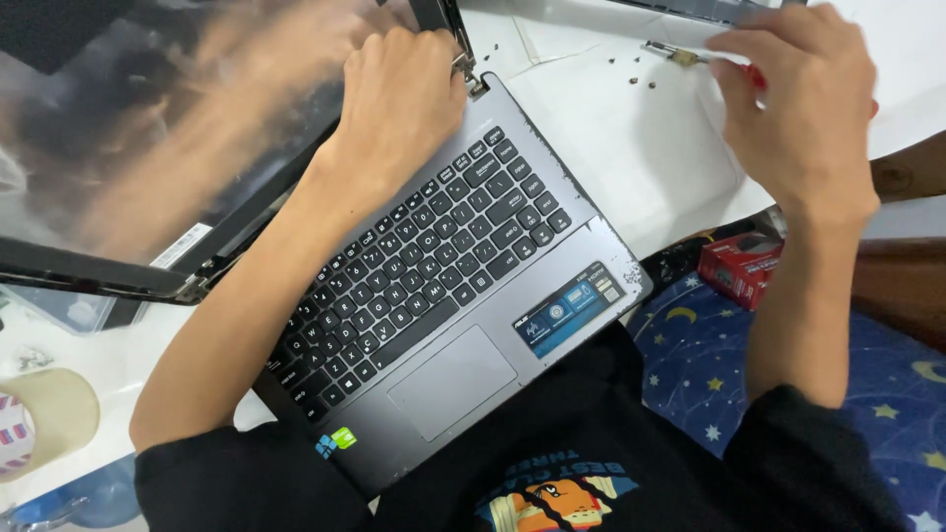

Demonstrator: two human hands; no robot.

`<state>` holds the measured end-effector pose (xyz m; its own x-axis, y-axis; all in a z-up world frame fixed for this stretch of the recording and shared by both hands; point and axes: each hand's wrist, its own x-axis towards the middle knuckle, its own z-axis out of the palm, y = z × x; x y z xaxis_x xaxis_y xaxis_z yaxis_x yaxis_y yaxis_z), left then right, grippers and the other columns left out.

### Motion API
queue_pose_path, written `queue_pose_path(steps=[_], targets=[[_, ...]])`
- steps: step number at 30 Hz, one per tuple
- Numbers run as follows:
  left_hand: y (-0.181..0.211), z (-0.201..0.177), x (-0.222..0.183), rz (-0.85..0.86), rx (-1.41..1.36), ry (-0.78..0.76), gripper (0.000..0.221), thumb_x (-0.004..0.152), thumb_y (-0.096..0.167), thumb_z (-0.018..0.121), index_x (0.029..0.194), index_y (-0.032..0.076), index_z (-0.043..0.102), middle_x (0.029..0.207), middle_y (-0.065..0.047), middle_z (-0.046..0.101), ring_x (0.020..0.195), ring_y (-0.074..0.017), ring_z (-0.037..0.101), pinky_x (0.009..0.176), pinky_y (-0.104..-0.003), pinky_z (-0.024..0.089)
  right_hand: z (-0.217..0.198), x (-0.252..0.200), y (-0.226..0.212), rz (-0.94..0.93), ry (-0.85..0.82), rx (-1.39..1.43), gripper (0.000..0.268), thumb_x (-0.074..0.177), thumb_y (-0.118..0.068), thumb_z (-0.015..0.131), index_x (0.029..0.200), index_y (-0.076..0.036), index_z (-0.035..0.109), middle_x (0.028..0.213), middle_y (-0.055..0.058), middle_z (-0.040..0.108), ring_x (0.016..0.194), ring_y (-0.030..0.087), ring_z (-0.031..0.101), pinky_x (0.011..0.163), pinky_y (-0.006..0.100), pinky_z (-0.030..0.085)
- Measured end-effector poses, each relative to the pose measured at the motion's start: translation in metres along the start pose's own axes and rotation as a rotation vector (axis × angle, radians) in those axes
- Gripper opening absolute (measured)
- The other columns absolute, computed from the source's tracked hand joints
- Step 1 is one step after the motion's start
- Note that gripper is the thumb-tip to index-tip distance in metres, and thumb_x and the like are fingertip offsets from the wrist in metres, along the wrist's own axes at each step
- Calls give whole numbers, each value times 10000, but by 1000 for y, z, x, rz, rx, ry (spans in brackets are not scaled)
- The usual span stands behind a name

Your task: Unscrewing and removing the screen bezel from a laptop computer.

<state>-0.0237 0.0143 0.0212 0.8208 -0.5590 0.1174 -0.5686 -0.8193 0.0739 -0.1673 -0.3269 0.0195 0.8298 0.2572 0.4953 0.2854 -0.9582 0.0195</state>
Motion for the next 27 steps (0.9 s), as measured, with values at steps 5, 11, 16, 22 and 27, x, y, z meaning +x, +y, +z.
queue_pose_path(steps=[5, 11, 16, 22, 27], targets=[[-1, 2, 0, 5, 3, 16, 134, 909, 160, 635, 858, 40, 664, 750, -251, 698, 683, -558, 653, 518, -622, 500, 8, 28, -11, -88, -78, -128, 88, 1191, -84, 799, 1209, -92, 884, 1162, 28, 826, 1019, 211, 765, 712, 355, 615], [-1, 6, 0, 10, 30, 41, 146, 922, 196, 656, 864, 64, 682, 736, -223, 707, 671, -523, 674, 526, -606, 520, 25, 42, -14, -9, -288, -338, 225, 1223, -305, 711, 1008, -252, 755, 850, -39, 606, 712, 272, 623, 502, 376, 409], [-1, 10, 1, 20, 37, 75, 94, 880, 138, 635, 823, 71, 668, 698, -213, 694, 642, -515, 677, 490, -593, 521, 37, 49, -12, -11, -215, -247, 196, 1029, -95, 676, 857, -178, 720, 752, -13, 577, 727, 267, 479, 520, 354, 278], [-1, 17, 3, 42, 68, 135, 110, 817, 48, 580, 778, 97, 670, 647, -165, 682, 590, -471, 682, 454, -564, 523, 21, 58, -14, 37, -272, 183, 94, 1036, 47, 725, 1116, 44, 775, 982, 127, 787, 835, 307, 712, 752, 468, 518], [-1, 17, 2, 41, 84, 142, 89, 815, 43, 613, 781, 110, 660, 646, -158, 686, 587, -457, 690, 446, -546, 532, -5, 57, -12, 37, -281, 425, 117, 1121, 190, 658, 1237, 180, 671, 1156, 309, 724, 1071, 423, 710, 905, 498, 593]])
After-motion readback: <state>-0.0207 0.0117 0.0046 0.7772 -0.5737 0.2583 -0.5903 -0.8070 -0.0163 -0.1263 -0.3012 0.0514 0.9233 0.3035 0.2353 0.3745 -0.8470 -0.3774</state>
